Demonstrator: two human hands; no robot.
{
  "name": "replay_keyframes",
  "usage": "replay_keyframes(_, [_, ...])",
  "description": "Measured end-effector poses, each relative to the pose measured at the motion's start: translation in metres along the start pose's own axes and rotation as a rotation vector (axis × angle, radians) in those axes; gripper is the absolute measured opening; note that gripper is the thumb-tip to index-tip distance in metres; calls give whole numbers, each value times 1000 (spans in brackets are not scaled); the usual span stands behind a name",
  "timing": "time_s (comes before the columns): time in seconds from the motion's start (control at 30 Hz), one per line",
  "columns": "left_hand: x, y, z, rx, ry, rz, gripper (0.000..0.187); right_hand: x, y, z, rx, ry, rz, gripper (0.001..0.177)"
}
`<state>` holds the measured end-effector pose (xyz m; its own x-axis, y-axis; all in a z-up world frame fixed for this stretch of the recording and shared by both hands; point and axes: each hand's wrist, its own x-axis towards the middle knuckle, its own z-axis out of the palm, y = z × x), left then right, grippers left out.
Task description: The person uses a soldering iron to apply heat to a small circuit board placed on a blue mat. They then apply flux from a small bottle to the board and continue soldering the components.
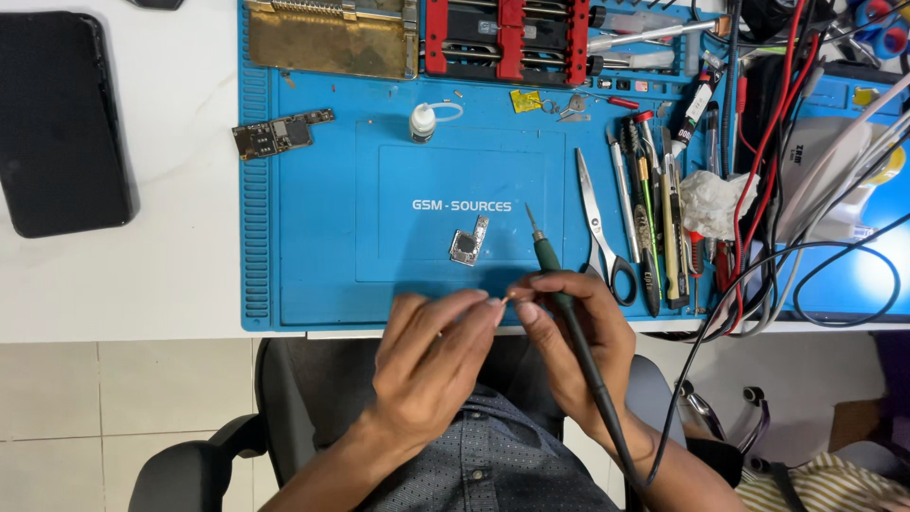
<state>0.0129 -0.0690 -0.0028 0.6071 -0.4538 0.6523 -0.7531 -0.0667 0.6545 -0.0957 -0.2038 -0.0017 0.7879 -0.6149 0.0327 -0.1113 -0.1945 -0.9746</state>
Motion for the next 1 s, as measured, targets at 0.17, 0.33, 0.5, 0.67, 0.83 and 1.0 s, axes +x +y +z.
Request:
replay_keyframes(0.17, [-8, 0, 0, -12, -11, -5, 16, 2, -1, 0, 164, -28, 61, 21])
replay_keyframes(0.33, [-11, -1, 0, -36, -22, -27, 19, 3, -4, -1, 182, -16, 65, 17])
replay_keyframes(0.5, [-15, -5, 0, -16, -33, 34, 27, 9, -5, -3, 1, -18, 54, 16])
replay_keyframes(0.67, [-20, -16, 1, 28, -50, 104, 29, 20, -8, -4, -56, -52, 90, 16])
replay_keyframes(0.83, [-18, -26, 5, 115, -51, 193, 33, 27, -3, -3, -56, -89, 105, 17])
replay_keyframes(1.0, [-18, -30, 13, 110, -24, 140, 21, 33, -6, 1, -88, -98, 54, 18])
